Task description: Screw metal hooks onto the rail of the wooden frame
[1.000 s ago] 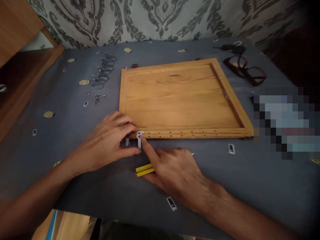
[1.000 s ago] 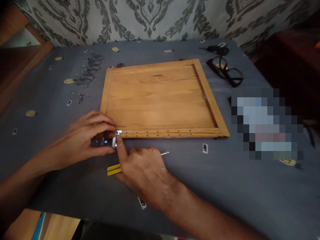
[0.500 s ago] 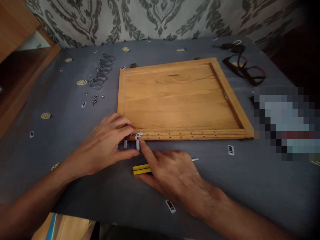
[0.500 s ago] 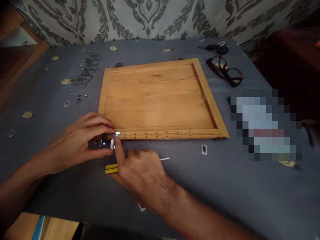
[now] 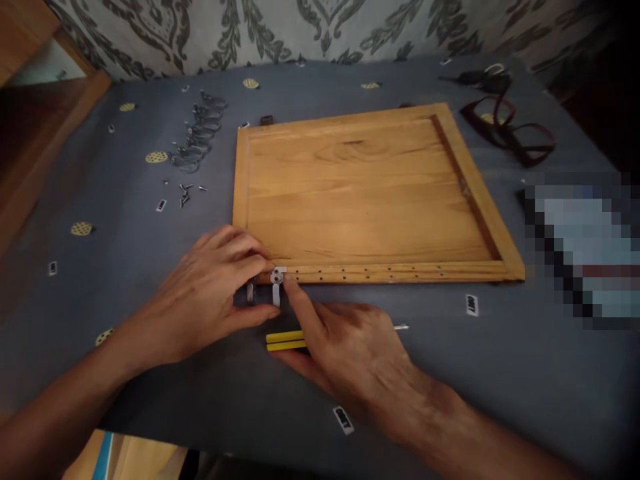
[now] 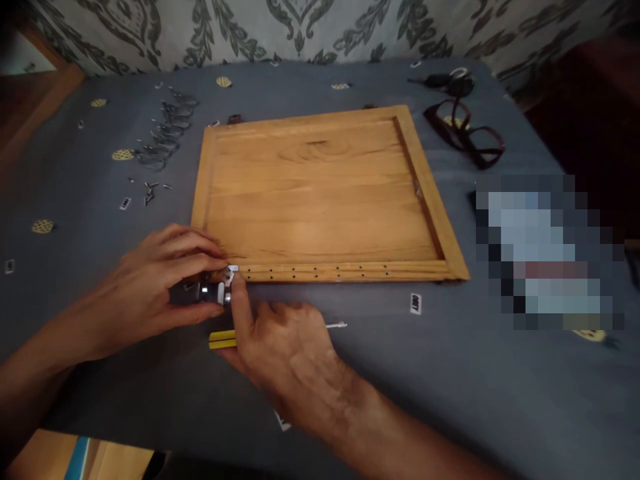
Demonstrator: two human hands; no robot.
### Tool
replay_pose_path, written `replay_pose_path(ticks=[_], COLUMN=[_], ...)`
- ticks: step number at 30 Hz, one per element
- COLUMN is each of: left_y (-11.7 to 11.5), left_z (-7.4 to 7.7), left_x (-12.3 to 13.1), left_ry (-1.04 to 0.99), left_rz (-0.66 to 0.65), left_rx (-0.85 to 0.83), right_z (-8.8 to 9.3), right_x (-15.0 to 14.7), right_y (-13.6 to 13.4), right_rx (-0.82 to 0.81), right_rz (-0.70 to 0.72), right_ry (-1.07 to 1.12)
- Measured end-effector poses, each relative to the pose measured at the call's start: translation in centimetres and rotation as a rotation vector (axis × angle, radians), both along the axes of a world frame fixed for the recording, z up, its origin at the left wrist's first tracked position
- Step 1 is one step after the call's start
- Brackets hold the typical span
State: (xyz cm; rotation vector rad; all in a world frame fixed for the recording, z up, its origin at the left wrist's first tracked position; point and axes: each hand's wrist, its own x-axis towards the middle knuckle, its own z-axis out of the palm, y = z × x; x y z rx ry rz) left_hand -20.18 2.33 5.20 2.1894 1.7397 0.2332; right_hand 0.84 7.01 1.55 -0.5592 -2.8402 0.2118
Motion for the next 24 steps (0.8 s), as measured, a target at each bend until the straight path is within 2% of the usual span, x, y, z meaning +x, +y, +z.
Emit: replay_pose_path(ticks=[6,12,20,24], left_y=[0.16,0.18,0.14,0.13], left_z=[0.01,-0.02,-0.02,-0.04], left_x=[0.13,0.16,0.05,0.17], left_ry=[0.017,0.013,-0.001,0.001], left_rz=[0.008,0.011,0.007,0.011], left_rx=[-0.002,-0.012,-0.002,-0.012], right_z=[-0.35,0.04,-0.18,-0.19], right_x=[0.14,0.15,-0.19,-0.31], right_y=[-0.21,-0.16,-0.21,-0.29], right_rx=[-0.009,-0.093,0.03,0.047], right_rz=[-0.021,-0.011,-0.022,-0.037], right_ry=[0.047,-0.063,0.065,0.059])
